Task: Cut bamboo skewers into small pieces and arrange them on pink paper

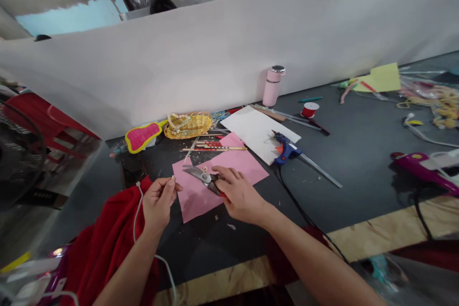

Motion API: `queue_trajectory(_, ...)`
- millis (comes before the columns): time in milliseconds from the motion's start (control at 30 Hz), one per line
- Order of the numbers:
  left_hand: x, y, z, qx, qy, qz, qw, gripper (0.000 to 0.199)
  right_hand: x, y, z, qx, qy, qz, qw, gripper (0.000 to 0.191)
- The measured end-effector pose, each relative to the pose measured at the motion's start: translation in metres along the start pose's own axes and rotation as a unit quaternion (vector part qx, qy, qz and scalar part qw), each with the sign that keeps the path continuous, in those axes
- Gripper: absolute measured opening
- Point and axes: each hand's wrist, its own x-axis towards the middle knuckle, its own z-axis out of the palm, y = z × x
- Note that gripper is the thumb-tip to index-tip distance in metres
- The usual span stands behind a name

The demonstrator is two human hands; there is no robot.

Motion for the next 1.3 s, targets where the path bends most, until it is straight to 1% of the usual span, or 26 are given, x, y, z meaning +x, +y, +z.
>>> queue_trajectory(100, -0.001, -0.001, 0.0, -0.053, -0.021, -0.023, 0.998, 0.021, 0.001, -0.006, 0.006, -0.067, -0.03, -0.011, 0.997, 0.028)
queue_trajectory(233, -0.003, -0.001, 0.001, -0.07, -0.034, -0.031, 0.996, 0.02, 0.001, -0.009, 0.009, -0.083, -0.044, -0.024, 0.995, 0.031)
queue_trajectory(333, -0.004, -0.001, 0.002, -0.077, -0.045, -0.04, 0.995, 0.019, 0.001, -0.01, 0.012, -0.066, -0.046, -0.036, 0.996, 0.03)
queue_trajectory(433, -0.005, -0.001, 0.001, -0.078, -0.059, -0.045, 0.994, 0.02, 0.0, -0.008, 0.016, -0.035, -0.035, -0.054, 0.997, 0.029)
queue_trajectory(600, -0.005, -0.002, 0.001, -0.078, -0.063, -0.039, 0.994, 0.02, -0.001, -0.006, 0.021, 0.001, -0.019, -0.071, 0.997, 0.032)
queue_trajectory(733, -0.005, -0.002, 0.002, -0.072, -0.062, -0.037, 0.995, 0.021, -0.003, -0.007, 0.022, 0.016, -0.02, -0.068, 0.997, 0.034)
queue_trajectory(933, -0.005, -0.002, 0.002, -0.055, -0.053, -0.038, 0.996, 0.025, -0.003, -0.006, 0.023, 0.01, -0.023, -0.071, 0.997, 0.031)
queue_trajectory(1067, -0.005, -0.002, 0.001, -0.044, -0.056, -0.038, 0.997, 0.025, -0.003, -0.006, 0.022, 0.008, -0.02, -0.071, 0.997, 0.033)
queue_trajectory(1200, -0.005, -0.002, 0.0, -0.035, -0.055, -0.036, 0.997, 0.024, -0.004, -0.006, 0.022, 0.021, -0.019, -0.065, 0.997, 0.031)
queue_trajectory(1300, -0.006, -0.003, 0.0, -0.025, -0.048, -0.029, 0.998, 0.024, -0.004, -0.006, 0.025, 0.052, -0.001, -0.039, 0.998, 0.039)
